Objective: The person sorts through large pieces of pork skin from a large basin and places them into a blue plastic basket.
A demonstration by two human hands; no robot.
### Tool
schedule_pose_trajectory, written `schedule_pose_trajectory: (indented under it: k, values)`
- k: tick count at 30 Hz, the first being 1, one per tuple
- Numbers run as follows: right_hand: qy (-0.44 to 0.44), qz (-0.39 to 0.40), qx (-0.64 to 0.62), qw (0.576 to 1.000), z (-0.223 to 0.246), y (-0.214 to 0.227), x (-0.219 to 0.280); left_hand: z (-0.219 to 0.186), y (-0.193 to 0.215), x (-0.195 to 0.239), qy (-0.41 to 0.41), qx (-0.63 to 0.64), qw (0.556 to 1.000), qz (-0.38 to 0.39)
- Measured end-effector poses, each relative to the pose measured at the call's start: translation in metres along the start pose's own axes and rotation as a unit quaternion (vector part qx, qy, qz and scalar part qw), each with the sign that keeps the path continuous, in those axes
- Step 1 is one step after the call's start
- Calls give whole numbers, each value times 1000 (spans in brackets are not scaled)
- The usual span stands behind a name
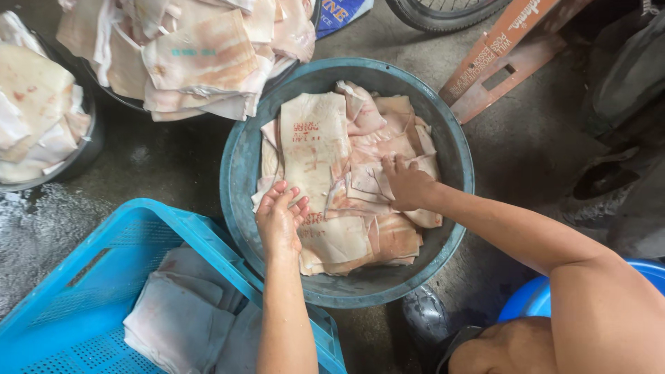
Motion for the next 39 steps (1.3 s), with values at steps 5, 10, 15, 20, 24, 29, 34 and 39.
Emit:
schedule_pose_trajectory:
  k: [5, 10, 15, 20, 24, 29, 34, 39]
  values:
    - [56, -79, 148, 984, -4, -16, -17, 0, -10, 8, 21, -15, 1000, 14]
    - [-13, -105, -9, 994, -90, -12, -58, -2, -7, 14, 23, -16, 1000, 10]
    - [30, -240, -65, 968, -105, 17, -45, -4, -16, 14, 23, -1, 999, 41]
    - [-3, -131, -149, 980, -21, 24, -9, -9, -20, 16, 16, -12, 999, 31]
    - [189, -382, 273, 862, 31, 19, 25, -7, -18, 14, 17, -20, 999, 27]
    - [143, -266, 170, 938, -25, -31, -17, 3, -12, 9, 25, -27, 999, 37]
    - [94, -229, 226, 942, -50, -10, -40, 2, -14, 6, 22, -24, 999, 28]
    - [114, -328, -159, 924, -47, 115, 29, 2, -17, 13, 5, -46, 997, 65]
Point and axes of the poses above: each hand's wrist, its own x-axis away from the middle knuckle, its own y-axis out of the back of the hand, z = x × y, the point moved 6 cm from there along -x, towards the middle knuckle, and after that the axes turned 6 degrees about y, right-handed, at the moved point
